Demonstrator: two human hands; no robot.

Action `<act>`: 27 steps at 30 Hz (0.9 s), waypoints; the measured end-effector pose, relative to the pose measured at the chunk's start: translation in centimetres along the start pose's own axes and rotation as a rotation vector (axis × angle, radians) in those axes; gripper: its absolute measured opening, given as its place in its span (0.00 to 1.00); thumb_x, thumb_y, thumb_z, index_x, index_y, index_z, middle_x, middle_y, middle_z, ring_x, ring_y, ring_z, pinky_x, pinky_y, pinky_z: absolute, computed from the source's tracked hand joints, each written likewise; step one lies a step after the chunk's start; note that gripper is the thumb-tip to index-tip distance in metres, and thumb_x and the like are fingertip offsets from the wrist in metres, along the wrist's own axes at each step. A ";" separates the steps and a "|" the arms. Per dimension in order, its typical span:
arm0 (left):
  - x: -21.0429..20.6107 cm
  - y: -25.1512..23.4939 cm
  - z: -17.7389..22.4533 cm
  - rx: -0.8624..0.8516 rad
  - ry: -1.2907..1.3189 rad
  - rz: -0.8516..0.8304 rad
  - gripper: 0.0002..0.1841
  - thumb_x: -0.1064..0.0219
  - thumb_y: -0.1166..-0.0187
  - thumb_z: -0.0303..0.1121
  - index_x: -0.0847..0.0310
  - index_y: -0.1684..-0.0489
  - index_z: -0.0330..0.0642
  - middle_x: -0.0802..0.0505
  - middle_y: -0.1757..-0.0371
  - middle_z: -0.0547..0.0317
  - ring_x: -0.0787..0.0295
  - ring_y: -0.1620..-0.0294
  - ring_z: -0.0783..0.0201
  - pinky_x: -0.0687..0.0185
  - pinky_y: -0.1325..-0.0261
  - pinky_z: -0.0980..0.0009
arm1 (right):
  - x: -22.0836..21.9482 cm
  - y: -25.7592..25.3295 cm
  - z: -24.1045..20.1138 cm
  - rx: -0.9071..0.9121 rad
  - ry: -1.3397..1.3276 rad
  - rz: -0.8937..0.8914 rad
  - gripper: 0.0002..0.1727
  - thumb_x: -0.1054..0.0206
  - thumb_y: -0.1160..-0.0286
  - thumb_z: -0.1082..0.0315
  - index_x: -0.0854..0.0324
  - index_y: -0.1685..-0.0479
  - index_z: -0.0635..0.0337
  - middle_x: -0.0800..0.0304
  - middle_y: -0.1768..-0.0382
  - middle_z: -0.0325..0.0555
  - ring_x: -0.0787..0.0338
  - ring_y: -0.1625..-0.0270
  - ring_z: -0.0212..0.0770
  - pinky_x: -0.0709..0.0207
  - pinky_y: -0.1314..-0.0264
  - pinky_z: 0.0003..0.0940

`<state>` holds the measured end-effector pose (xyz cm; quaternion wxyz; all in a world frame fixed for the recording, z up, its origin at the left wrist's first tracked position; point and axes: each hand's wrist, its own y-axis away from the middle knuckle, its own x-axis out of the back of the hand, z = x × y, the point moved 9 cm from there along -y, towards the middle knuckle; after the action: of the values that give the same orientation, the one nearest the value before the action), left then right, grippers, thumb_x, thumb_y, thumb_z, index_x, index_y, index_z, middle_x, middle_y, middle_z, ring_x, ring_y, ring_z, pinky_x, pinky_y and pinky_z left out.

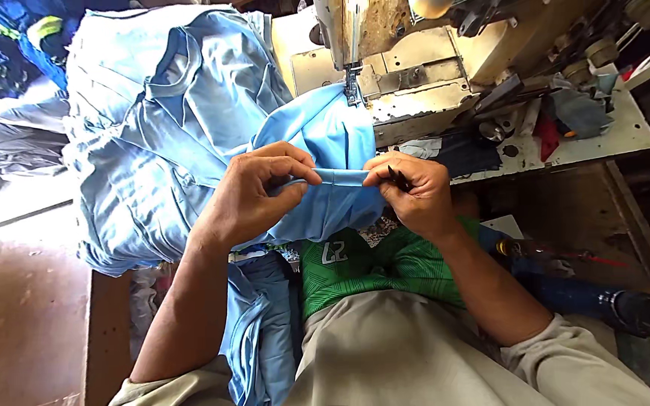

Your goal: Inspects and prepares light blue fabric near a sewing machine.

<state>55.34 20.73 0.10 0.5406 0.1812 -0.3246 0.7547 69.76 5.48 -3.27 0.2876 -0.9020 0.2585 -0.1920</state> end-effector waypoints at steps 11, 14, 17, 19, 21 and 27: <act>0.2 -0.8 2.5 0.124 -0.088 0.047 0.14 0.20 0.28 0.44 0.20 0.61 0.51 0.13 0.75 0.71 0.18 0.79 0.74 0.22 0.77 0.76 | -1.4 0.9 -5.2 0.268 0.268 -0.067 0.07 0.33 0.30 0.81 0.09 0.60 0.67 0.07 0.49 0.53 0.07 0.49 0.37 0.11 0.50 0.30; -1.0 -0.3 3.6 0.042 -0.228 -0.137 0.16 0.29 0.20 0.45 0.13 0.40 0.52 0.15 0.75 0.74 0.24 0.79 0.76 0.27 0.76 0.76 | -1.9 1.2 -5.8 0.334 0.312 -0.086 0.07 0.32 0.31 0.79 0.08 0.61 0.66 0.06 0.48 0.54 0.06 0.50 0.38 0.11 0.53 0.31; -1.9 0.3 4.5 -0.077 -0.357 -0.299 0.12 0.37 0.16 0.47 0.07 0.56 0.59 0.17 0.70 0.77 0.21 0.70 0.78 0.24 0.68 0.75 | -2.2 1.4 -6.0 0.336 0.274 -0.122 0.08 0.32 0.32 0.81 0.08 0.62 0.66 0.06 0.50 0.53 0.06 0.49 0.38 0.11 0.52 0.30; -1.1 0.8 5.1 -0.120 -0.361 -0.330 0.12 0.38 0.16 0.48 0.07 0.56 0.61 0.16 0.65 0.78 0.19 0.65 0.78 0.22 0.66 0.76 | -2.2 1.4 -6.1 0.316 0.237 -0.165 0.09 0.31 0.34 0.81 0.07 0.59 0.66 0.07 0.47 0.53 0.06 0.49 0.38 0.11 0.52 0.30; 0.7 1.9 6.3 -0.188 -0.332 -0.300 0.11 0.36 0.17 0.47 0.07 0.59 0.60 0.14 0.55 0.76 0.16 0.56 0.78 0.17 0.58 0.77 | -1.9 1.2 -6.3 0.266 0.168 -0.210 0.13 0.30 0.33 0.81 0.08 0.51 0.65 0.09 0.40 0.54 0.08 0.47 0.37 0.11 0.50 0.31; 12.9 13.7 7.2 -0.158 -0.144 0.181 0.09 0.34 0.19 0.39 0.14 0.61 0.44 0.09 0.54 0.65 0.14 0.49 0.72 0.20 0.42 0.72 | 4.8 0.4 -2.1 -0.070 0.039 0.051 0.13 0.40 0.12 0.70 0.13 0.42 0.66 0.14 0.73 0.40 0.18 0.78 0.30 0.19 0.77 0.25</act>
<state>37.48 22.01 9.31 0.4583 0.1617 -0.4358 0.7576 72.37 1.51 -0.99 0.2555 -0.9008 0.2935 -0.1927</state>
